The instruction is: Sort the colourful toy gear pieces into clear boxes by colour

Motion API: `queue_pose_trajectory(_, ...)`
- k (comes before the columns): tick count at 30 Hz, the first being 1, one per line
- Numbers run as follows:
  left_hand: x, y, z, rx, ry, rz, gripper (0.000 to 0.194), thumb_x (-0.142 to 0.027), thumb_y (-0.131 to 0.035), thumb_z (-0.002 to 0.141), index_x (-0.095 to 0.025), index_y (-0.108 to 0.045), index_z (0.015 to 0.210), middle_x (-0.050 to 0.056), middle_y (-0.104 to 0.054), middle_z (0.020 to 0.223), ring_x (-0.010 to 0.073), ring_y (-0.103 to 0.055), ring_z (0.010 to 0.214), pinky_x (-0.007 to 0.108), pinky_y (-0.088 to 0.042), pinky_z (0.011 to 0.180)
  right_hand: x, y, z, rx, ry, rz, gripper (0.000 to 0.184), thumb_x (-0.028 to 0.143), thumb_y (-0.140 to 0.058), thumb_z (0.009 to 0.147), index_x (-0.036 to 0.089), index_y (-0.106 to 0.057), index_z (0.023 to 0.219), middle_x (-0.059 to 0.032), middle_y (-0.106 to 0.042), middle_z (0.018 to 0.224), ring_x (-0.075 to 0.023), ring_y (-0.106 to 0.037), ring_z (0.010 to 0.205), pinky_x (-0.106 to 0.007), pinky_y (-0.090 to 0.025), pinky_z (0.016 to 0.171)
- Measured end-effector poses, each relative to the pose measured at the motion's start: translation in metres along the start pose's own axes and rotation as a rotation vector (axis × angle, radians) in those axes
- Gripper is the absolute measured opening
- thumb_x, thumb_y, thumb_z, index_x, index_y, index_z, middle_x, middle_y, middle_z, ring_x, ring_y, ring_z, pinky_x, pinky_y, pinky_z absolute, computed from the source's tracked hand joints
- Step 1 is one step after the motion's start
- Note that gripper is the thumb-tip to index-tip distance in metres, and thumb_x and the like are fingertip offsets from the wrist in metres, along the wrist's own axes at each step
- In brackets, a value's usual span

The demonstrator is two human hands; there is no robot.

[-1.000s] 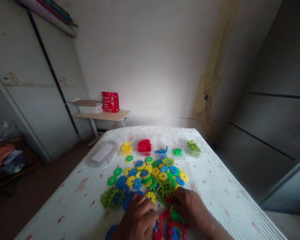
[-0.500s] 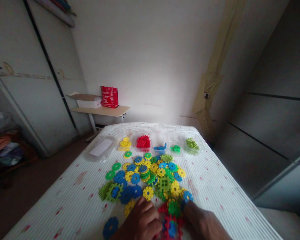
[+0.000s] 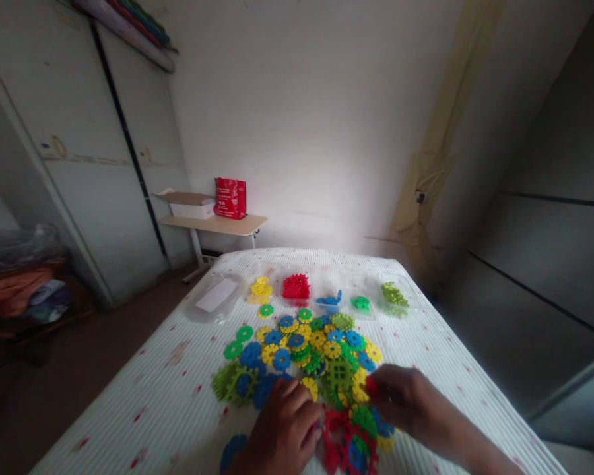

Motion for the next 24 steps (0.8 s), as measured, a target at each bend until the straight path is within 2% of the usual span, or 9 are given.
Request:
queue_pose_trajectory(3,0.004,0.006,0.004,-0.023,0.071,-0.038,0.014,-0.013,-0.061,0.068,-0.023,-0.06,0.078,0.0,-0.059,0.078,0.0181,-0.05,0.079,0.031,-0.039,0.07,-0.003,-0.011,0.045,0.005,-0.064,0.275,0.01,0.023,-0.055,0.074,0.016,-0.054,0.068,0.0041,-0.051,0.059,-0.0071,-0.043,0.053,-0.019,-0.031,0.046)
queue_pose_trajectory(5,0.01,0.009,0.005,-0.047,0.118,-0.05,0.016,-0.012,-0.062,0.067,-0.023,-0.061,0.078,0.0,-0.06,0.077,0.0182,-0.051,0.078,0.031,-0.039,0.069,-0.006,-0.021,0.082,-0.027,-0.121,0.316,0.004,0.018,-0.054,0.073,0.015,-0.055,0.071,0.005,-0.051,0.057,-0.0064,-0.043,0.05,-0.018,-0.032,0.045)
queue_pose_trajectory(8,0.019,0.011,0.003,-0.114,0.152,-0.047,0.017,-0.01,-0.06,0.067,-0.022,-0.062,0.078,0.0,-0.06,0.074,0.0177,-0.052,0.076,0.031,-0.04,0.068,0.002,-0.024,0.138,-0.123,-0.145,0.052,0.01,0.021,-0.056,0.078,0.013,-0.061,0.077,0.0019,-0.058,0.063,-0.0089,-0.052,0.054,-0.02,-0.041,0.048)
queue_pose_trajectory(11,0.028,0.011,0.0,-0.175,0.167,-0.031,0.013,-0.012,-0.057,0.068,-0.021,-0.062,0.076,0.002,-0.059,0.073,0.0176,-0.053,0.074,0.031,-0.04,0.068,0.021,-0.014,0.178,-0.217,-0.086,-0.048,0.022,0.031,-0.053,0.085,0.016,-0.06,0.099,-0.0042,-0.062,0.098,-0.0149,-0.059,0.082,-0.03,-0.05,0.07)
queue_pose_trajectory(14,0.036,0.006,-0.003,-0.206,0.154,-0.017,0.008,-0.015,-0.056,0.067,-0.02,-0.06,0.072,0.002,-0.057,0.071,0.0173,-0.052,0.071,0.031,-0.039,0.065,0.037,-0.004,0.195,-0.286,-0.02,-0.09,0.032,0.034,-0.051,0.087,0.018,-0.053,0.115,-0.0064,-0.055,0.116,-0.0189,-0.056,0.098,-0.039,-0.049,0.082)
queue_pose_trajectory(17,0.042,-0.007,-0.005,-0.257,0.085,0.011,0.008,-0.017,-0.054,0.066,-0.021,-0.058,0.072,0.002,-0.056,0.068,0.0169,-0.051,0.07,0.03,-0.037,0.063,0.045,0.0,0.196,-0.343,0.04,-0.142,0.034,0.034,-0.052,0.086,0.016,-0.052,0.115,-0.0068,-0.055,0.115,-0.0194,-0.057,0.097,-0.04,-0.049,0.081)
queue_pose_trajectory(20,0.046,-0.018,-0.009,-0.379,0.01,0.032,0.007,-0.022,-0.052,0.067,-0.022,-0.057,0.071,0.002,-0.053,0.064,0.0166,-0.049,0.067,0.03,-0.036,0.061,0.049,0.003,0.198,-0.39,0.083,-0.197,0.033,0.034,-0.052,0.086,0.017,-0.052,0.115,-0.007,-0.055,0.116,-0.0189,-0.057,0.097,-0.04,-0.049,0.081)
queue_pose_trajectory(22,0.046,-0.02,-0.01,-0.442,0.011,0.032,0.007,-0.024,-0.051,0.067,-0.021,-0.056,0.069,0.002,-0.051,0.062,0.0166,-0.048,0.064,0.031,-0.035,0.06,0.05,0.007,0.203,-0.415,0.095,-0.23,0.034,0.033,-0.052,0.086,0.017,-0.052,0.115,-0.0072,-0.055,0.116,-0.0188,-0.057,0.097,-0.04,-0.049,0.081)
queue_pose_trajectory(24,0.044,-0.018,-0.009,-0.412,0.051,0.014,0.007,-0.023,-0.051,0.066,-0.021,-0.057,0.069,0.002,-0.052,0.063,0.0169,-0.048,0.065,0.031,-0.036,0.061,0.046,0.013,0.206,-0.437,0.091,-0.258,0.033,0.033,-0.052,0.086,0.017,-0.052,0.115,-0.0071,-0.055,0.115,-0.0189,-0.057,0.097,-0.04,-0.049,0.081)
Point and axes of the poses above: each hand's wrist, its own z-axis towards the middle knuckle, its own y-axis out of the back of the hand, x = y × z, the point moved 5 cm from there along z, towards the middle knuckle
